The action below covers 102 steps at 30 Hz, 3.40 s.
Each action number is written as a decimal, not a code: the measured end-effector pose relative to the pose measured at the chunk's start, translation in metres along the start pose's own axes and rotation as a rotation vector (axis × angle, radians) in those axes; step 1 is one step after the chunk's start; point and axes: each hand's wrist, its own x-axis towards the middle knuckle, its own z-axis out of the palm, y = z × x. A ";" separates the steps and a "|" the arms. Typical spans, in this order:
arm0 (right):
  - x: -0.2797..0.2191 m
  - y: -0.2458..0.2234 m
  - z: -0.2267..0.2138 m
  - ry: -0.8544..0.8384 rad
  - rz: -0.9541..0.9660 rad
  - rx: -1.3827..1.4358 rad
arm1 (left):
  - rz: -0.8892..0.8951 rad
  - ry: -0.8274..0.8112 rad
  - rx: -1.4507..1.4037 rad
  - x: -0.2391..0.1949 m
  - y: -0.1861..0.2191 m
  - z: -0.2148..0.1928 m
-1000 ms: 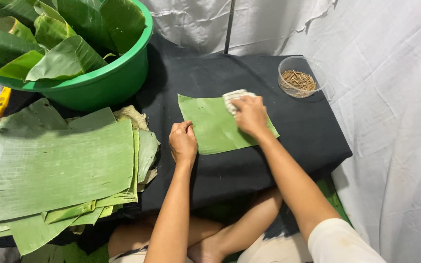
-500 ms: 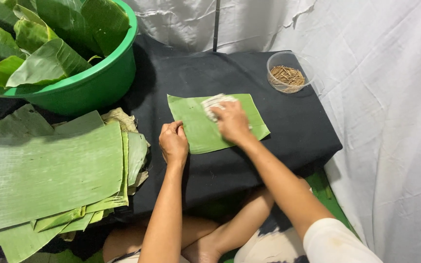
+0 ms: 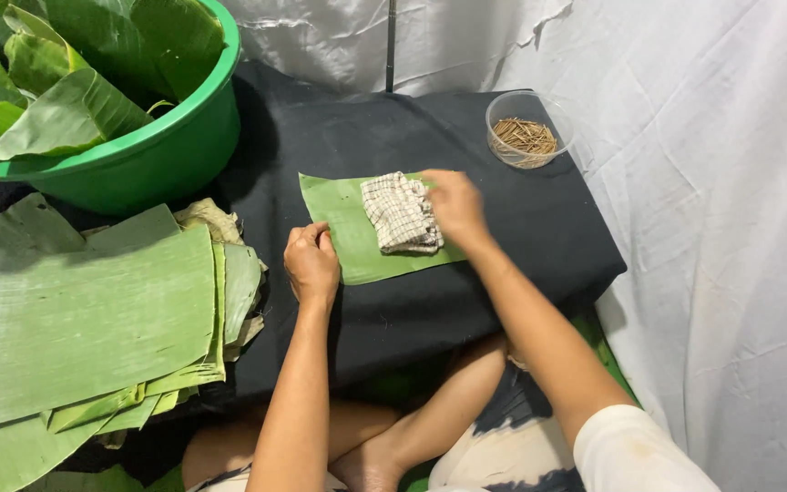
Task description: Cleaning banana leaves with a cloth and folding them for preparation
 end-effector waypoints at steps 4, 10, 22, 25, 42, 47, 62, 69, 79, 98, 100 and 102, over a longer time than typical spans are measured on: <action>0.011 0.051 -0.029 -0.016 0.339 -0.164 | -0.018 -0.002 -0.015 0.000 0.004 -0.002; 0.027 0.054 -0.024 0.080 0.698 0.307 | 0.005 0.003 -0.015 0.000 0.002 -0.002; 0.002 0.039 -0.029 0.106 0.339 -0.056 | 0.210 0.174 0.207 0.001 0.022 0.004; 0.000 0.036 -0.032 0.095 0.308 0.006 | 0.359 0.130 0.248 -0.003 0.064 0.012; -0.002 0.046 -0.033 0.019 0.224 -0.091 | 0.476 -0.503 0.221 -0.004 0.102 0.101; -0.002 0.047 -0.031 0.010 0.214 -0.108 | 0.425 -0.507 0.227 -0.006 0.089 0.088; -0.003 0.046 -0.031 0.008 0.213 -0.120 | 0.116 -0.450 0.396 0.043 0.001 0.018; -0.001 0.047 -0.032 -0.021 0.236 -0.115 | 0.262 -0.479 0.388 0.040 0.045 0.046; 0.000 0.044 -0.035 -0.033 0.228 -0.134 | 0.223 -0.465 0.418 0.055 0.032 0.050; -0.001 0.047 -0.030 0.007 0.196 -0.161 | 0.432 -0.498 0.303 -0.013 0.085 0.079; -0.002 0.046 -0.031 0.001 0.197 -0.161 | 0.396 -0.534 0.303 -0.013 0.078 0.068; -0.002 0.044 -0.032 -0.002 0.200 -0.157 | 0.361 -0.527 0.330 -0.014 0.066 0.056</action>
